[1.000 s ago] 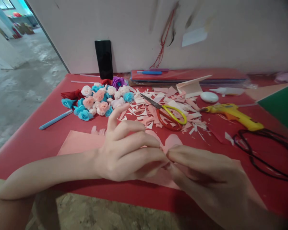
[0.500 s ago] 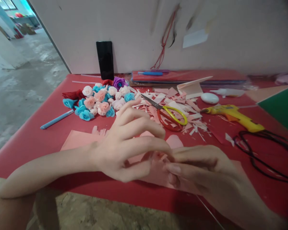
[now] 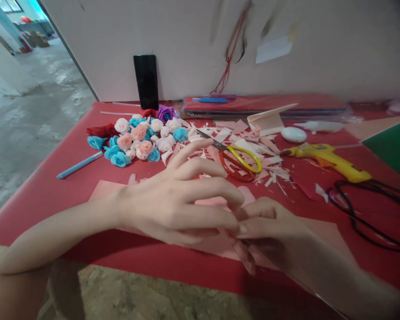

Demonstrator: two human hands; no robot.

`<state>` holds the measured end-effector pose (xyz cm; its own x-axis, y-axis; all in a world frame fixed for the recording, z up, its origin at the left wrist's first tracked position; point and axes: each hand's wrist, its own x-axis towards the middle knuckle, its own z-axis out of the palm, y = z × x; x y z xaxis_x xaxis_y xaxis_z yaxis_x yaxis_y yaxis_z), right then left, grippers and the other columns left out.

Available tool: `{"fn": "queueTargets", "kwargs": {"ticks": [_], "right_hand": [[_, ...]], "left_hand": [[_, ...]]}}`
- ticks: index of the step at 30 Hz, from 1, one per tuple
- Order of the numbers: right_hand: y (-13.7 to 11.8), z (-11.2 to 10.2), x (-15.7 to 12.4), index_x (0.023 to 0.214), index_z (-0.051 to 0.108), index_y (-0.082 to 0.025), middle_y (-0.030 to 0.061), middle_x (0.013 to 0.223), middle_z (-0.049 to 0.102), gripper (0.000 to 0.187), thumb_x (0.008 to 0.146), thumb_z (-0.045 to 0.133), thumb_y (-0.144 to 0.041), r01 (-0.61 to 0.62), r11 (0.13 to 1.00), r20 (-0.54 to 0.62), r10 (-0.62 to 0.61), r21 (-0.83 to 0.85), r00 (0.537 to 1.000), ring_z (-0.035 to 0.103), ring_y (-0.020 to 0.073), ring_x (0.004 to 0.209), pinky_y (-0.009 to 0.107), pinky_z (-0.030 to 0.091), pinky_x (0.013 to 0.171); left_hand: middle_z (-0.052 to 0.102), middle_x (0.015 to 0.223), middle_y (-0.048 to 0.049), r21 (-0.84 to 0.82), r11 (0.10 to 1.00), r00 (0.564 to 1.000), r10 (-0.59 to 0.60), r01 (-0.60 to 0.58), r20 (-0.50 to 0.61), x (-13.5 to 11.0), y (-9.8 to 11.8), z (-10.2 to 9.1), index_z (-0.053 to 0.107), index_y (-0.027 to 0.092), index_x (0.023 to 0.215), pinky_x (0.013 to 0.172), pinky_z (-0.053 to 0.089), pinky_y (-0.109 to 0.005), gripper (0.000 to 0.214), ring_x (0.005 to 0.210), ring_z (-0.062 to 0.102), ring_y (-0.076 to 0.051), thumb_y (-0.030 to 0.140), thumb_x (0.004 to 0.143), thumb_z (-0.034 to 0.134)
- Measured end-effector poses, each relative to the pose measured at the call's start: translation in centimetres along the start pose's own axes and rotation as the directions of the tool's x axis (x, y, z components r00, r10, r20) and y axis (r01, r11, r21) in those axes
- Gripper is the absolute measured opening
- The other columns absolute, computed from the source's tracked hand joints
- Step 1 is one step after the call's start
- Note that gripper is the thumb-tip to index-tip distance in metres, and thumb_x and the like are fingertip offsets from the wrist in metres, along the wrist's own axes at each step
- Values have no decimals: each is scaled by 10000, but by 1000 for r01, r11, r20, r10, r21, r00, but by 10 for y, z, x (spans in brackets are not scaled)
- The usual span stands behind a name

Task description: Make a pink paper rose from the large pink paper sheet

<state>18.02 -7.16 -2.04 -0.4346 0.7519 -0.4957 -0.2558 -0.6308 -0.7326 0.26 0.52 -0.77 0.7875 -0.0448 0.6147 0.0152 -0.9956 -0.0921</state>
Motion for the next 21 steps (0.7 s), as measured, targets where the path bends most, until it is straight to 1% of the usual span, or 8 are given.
{"fn": "queueTargets", "kwargs": {"ticks": [4, 7, 10, 12, 14, 17, 19, 21], "right_hand": [[0, 2, 1, 484, 690, -186, -8, 390, 597, 121, 589, 630, -180, -2, 1000, -10, 2, 14, 1000, 484, 55, 354, 130, 396, 397], [2, 0, 2, 516, 704, -192, -13, 401, 604, 100, 594, 642, -181, -8, 999, 4, 7, 36, 1000, 495, 54, 355, 123, 398, 395], [3, -2, 3, 500, 699, -187, -16, 424, 606, 144, 628, 635, -184, -7, 1000, 46, 6, 24, 999, 501, 42, 365, 106, 402, 403], [2, -1, 3, 488, 695, -183, -19, 414, 597, 152, 626, 631, -181, 2, 1000, 45, -3, 17, 999, 488, 37, 360, 99, 396, 396], [0, 2, 2, 473, 687, -184, -18, 396, 589, 138, 599, 629, -182, 16, 1000, 15, -16, 23, 1000, 472, 39, 346, 101, 388, 379], [-3, 5, 1, 472, 682, -190, -18, 366, 576, 98, 554, 629, -179, 8, 1000, -32, -8, 18, 999, 463, 51, 328, 114, 378, 358], [-3, 5, 0, 491, 688, -195, -18, 370, 576, 82, 551, 633, -188, -1, 1000, -48, 2, 17, 999, 469, 60, 329, 127, 386, 361], [-2, 4, 1, 492, 688, -197, -18, 383, 575, 90, 567, 638, -196, -1, 1000, -55, 2, 9, 999, 471, 64, 333, 139, 394, 367]], "left_hand": [[625, 818, 20, 15, 999, 996, 36, -35, -87, 0, -1, 3, 573, 225, 753, 994, 387, -450, 128, 836, 527, -149, 204, 819, 466], [613, 816, 37, 39, 998, 994, 46, -42, -94, 0, 0, 5, 564, 225, 734, 983, 385, -475, 128, 830, 560, -144, 146, 796, 486], [628, 791, 44, 25, 997, 991, 69, -66, -118, 0, 0, 6, 553, 215, 674, 955, 396, -509, 129, 797, 584, -155, 122, 760, 532], [647, 781, 46, 22, 998, 990, 62, -60, -129, 1, 0, 5, 556, 213, 668, 947, 410, -501, 123, 767, 583, -151, 132, 758, 533], [651, 777, 59, 37, 998, 990, 47, -43, -134, 2, -1, 4, 571, 228, 719, 969, 405, -470, 108, 761, 581, -135, 183, 787, 501], [624, 782, 92, 47, 999, 992, -8, 14, -124, 1, 0, 4, 573, 272, 769, 1019, 350, -440, 148, 809, 590, -111, 279, 828, 438], [613, 788, 100, 33, 999, 994, -35, 39, -102, 1, 0, 4, 565, 276, 726, 1031, 332, -435, 138, 831, 591, -106, 277, 821, 465], [623, 783, 88, 16, 1000, 995, -4, 6, -99, 0, 0, 4, 556, 261, 662, 1027, 342, -434, 135, 819, 586, -114, 283, 794, 539]]}}
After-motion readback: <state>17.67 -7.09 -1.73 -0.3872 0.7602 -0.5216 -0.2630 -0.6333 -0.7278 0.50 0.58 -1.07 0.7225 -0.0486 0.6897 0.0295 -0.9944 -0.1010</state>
